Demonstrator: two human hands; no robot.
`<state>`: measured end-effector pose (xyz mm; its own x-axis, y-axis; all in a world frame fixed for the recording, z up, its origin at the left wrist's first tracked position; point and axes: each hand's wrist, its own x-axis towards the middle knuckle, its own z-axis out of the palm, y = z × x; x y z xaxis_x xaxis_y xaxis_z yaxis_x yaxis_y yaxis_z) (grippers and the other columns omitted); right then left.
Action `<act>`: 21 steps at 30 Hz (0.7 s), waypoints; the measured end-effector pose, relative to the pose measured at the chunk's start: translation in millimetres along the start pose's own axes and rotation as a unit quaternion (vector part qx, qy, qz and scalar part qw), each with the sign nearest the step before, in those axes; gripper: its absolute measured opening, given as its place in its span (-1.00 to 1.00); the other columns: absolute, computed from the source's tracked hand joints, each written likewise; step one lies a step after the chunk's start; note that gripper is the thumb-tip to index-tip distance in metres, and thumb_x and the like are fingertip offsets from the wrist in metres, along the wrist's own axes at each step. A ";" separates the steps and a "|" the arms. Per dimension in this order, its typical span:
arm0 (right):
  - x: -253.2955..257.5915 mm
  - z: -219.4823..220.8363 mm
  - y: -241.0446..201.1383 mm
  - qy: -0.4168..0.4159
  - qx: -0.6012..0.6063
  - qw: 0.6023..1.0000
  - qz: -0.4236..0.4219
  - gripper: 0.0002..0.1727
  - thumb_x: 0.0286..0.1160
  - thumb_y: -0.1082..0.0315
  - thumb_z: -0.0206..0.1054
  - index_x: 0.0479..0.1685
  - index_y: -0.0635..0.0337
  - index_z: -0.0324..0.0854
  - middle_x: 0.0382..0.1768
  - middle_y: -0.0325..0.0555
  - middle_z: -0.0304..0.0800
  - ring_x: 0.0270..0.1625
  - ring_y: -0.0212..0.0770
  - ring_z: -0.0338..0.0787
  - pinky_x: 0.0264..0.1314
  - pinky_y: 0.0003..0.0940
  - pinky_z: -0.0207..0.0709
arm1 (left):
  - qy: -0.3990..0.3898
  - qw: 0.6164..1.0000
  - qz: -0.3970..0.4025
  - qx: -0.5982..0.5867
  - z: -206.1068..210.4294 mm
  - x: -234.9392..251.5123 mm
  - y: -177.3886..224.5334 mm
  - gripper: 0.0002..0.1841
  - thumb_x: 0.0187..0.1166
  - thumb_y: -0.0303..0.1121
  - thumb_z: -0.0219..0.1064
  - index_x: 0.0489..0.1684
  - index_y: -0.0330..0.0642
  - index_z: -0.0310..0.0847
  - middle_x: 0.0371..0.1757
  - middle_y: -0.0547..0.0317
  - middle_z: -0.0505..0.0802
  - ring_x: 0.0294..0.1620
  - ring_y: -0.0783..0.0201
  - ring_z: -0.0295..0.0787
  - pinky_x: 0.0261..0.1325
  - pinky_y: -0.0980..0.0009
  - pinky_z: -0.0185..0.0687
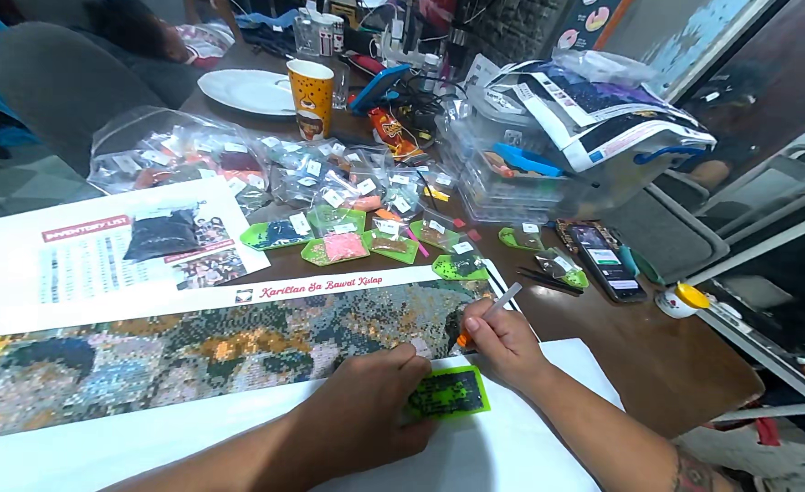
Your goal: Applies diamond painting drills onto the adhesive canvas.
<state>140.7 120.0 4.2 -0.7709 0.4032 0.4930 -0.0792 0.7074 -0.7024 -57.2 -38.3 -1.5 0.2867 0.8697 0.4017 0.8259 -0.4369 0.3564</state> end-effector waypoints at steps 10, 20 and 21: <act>-0.2 0.4 0.2 -0.001 -0.007 1.000 0.001 -0.70 0.86 0.17 0.03 -0.21 0.12 0.54 -0.55 -0.34 0.56 -0.51 -0.60 0.57 -0.41 -0.70 0.50 | -0.003 1.000 -0.003 -0.005 -0.2 -0.1 0.1 -0.53 0.41 0.14 0.35 -0.01 -0.07 0.73 -0.35 0.22 0.70 -0.44 0.30 0.71 -0.50 0.40 0.62; -0.7 2.3 -1.5 0.003 -0.043 0.999 -0.029 -0.69 0.85 0.19 0.04 -0.25 0.13 0.54 -0.56 -0.34 0.54 -0.50 -0.60 0.56 -0.41 -0.70 0.51 | 0.001 1.000 -0.005 0.002 0.6 -0.5 0.7 -0.52 0.42 0.16 0.34 -0.03 -0.06 0.73 -0.34 0.23 0.71 -0.43 0.33 0.70 -0.49 0.43 0.62; -1.0 2.4 -1.9 0.003 -0.048 0.998 -0.031 -0.69 0.85 0.19 0.04 -0.25 0.13 0.54 -0.56 -0.34 0.55 -0.51 -0.60 0.56 -0.42 -0.70 0.52 | 0.002 1.000 -0.007 0.001 0.6 -0.5 1.0 -0.52 0.42 0.16 0.34 -0.04 -0.06 0.74 -0.34 0.23 0.71 -0.43 0.33 0.71 -0.48 0.42 0.63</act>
<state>140.1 116.8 3.7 -0.7623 0.3599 0.5380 -0.0657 0.7838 -0.6175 -56.2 -39.1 -1.8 0.2725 0.8751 0.3998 0.8312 -0.4234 0.3602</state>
